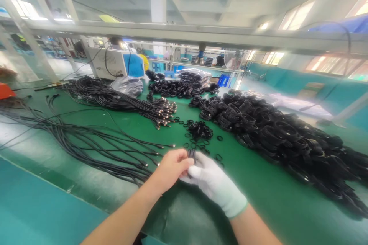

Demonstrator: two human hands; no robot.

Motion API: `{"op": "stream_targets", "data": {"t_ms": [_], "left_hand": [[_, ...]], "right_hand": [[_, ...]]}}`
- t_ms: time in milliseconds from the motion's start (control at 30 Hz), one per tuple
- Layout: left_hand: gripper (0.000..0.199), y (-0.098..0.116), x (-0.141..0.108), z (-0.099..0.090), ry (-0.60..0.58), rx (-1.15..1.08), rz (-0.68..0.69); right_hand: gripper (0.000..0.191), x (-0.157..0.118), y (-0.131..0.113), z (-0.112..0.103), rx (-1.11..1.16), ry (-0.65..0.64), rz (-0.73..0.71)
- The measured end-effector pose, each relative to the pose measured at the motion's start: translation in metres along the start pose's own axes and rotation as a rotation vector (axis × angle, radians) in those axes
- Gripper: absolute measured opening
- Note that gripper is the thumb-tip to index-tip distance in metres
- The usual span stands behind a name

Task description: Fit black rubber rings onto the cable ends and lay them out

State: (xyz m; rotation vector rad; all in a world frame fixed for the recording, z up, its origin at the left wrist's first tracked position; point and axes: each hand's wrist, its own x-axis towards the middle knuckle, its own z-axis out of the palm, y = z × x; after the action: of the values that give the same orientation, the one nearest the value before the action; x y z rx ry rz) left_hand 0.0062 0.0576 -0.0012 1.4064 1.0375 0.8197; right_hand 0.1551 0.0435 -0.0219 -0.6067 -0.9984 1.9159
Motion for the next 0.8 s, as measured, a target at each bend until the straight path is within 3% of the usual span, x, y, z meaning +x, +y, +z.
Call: {"op": "stream_targets", "data": {"t_ms": [133,200,267,433,800], "left_hand": [[0.013,0.003,-0.005,-0.004,0.245,0.294,0.158],[0.026,0.003,-0.006,-0.003,0.329,0.441,0.291],[0.036,-0.001,-0.005,-0.001,0.321,0.565,0.38],[0.03,-0.01,0.002,0.0,0.378,0.665,0.481],[0.032,-0.004,0.016,-0.006,0.329,0.583,0.474]], "right_hand": [[0.04,-0.001,-0.003,0.0,0.016,-0.031,0.052],[0.043,-0.001,-0.003,0.001,0.004,-0.04,0.064],[0.047,-0.001,-0.002,0.003,-0.029,-0.031,0.063],[0.048,-0.003,-0.006,0.008,-0.038,-0.065,0.083],[0.035,0.001,0.003,0.007,0.089,-0.052,0.039]]}}
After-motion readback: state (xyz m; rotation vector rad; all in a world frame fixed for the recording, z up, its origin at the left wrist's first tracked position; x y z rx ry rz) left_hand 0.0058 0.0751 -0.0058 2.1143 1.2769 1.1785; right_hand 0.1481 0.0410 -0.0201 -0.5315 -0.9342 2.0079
